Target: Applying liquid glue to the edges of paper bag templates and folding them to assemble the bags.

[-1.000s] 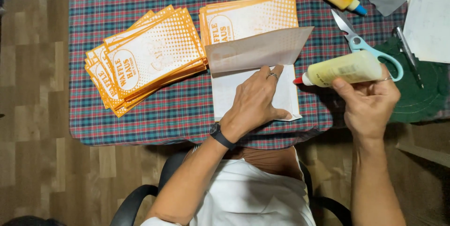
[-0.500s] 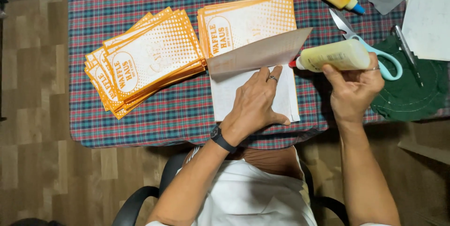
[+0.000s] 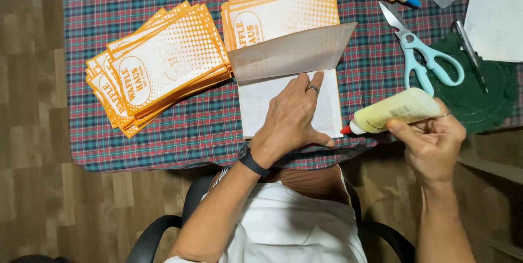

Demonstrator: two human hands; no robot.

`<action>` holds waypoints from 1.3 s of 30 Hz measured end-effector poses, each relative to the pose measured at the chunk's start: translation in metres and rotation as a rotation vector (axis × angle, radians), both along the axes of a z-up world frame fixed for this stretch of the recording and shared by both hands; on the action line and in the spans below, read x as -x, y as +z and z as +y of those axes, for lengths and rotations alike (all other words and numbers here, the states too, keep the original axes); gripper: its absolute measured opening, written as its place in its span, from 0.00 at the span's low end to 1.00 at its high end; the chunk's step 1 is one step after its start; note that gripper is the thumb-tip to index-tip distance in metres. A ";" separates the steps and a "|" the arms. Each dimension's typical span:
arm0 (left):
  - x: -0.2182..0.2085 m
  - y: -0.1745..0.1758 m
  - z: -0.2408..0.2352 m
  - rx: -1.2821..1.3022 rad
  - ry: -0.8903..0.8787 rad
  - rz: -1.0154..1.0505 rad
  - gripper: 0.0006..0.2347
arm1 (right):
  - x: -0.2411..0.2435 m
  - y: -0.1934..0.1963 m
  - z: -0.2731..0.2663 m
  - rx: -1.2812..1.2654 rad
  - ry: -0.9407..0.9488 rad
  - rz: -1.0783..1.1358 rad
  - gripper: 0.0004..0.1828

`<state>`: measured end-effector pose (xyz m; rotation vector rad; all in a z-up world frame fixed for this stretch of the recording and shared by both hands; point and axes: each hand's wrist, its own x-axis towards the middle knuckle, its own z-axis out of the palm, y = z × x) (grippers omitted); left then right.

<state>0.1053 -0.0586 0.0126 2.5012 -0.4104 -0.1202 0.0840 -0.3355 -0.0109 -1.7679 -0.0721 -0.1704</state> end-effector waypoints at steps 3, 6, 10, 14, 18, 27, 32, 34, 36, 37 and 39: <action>-0.001 -0.001 0.003 0.016 -0.001 -0.019 0.57 | 0.002 -0.005 -0.008 -0.015 -0.092 -0.017 0.25; -0.002 -0.005 0.004 0.020 0.045 -0.060 0.47 | 0.001 0.002 -0.008 -0.055 -0.131 -0.088 0.31; -0.002 -0.002 0.001 0.013 0.056 -0.058 0.45 | 0.006 0.000 -0.001 -0.026 -0.098 -0.129 0.27; -0.001 -0.008 0.002 0.004 0.047 -0.083 0.46 | 0.010 -0.007 0.005 0.044 -0.082 -0.121 0.26; -0.010 -0.015 0.012 0.000 -0.059 -0.018 0.51 | 0.013 -0.010 0.008 0.099 -0.078 -0.136 0.24; -0.029 -0.002 0.047 0.202 -0.320 0.174 0.38 | 0.032 -0.015 0.067 0.018 -0.051 -0.029 0.21; -0.032 0.008 0.056 0.434 -0.282 0.248 0.21 | 0.025 -0.048 0.097 -0.133 0.099 -0.232 0.21; -0.036 0.001 0.056 0.450 -0.285 0.246 0.20 | 0.025 -0.045 0.115 -0.164 0.108 -0.244 0.20; -0.042 -0.010 0.055 0.502 -0.291 0.302 0.21 | 0.026 -0.035 0.134 -0.167 0.126 -0.279 0.21; -0.040 -0.009 0.057 0.503 -0.290 0.301 0.21 | 0.026 -0.029 0.143 -0.166 0.127 -0.279 0.21; -0.038 -0.007 0.060 0.562 -0.269 0.383 0.21 | 0.028 -0.017 0.162 -0.137 0.168 -0.287 0.20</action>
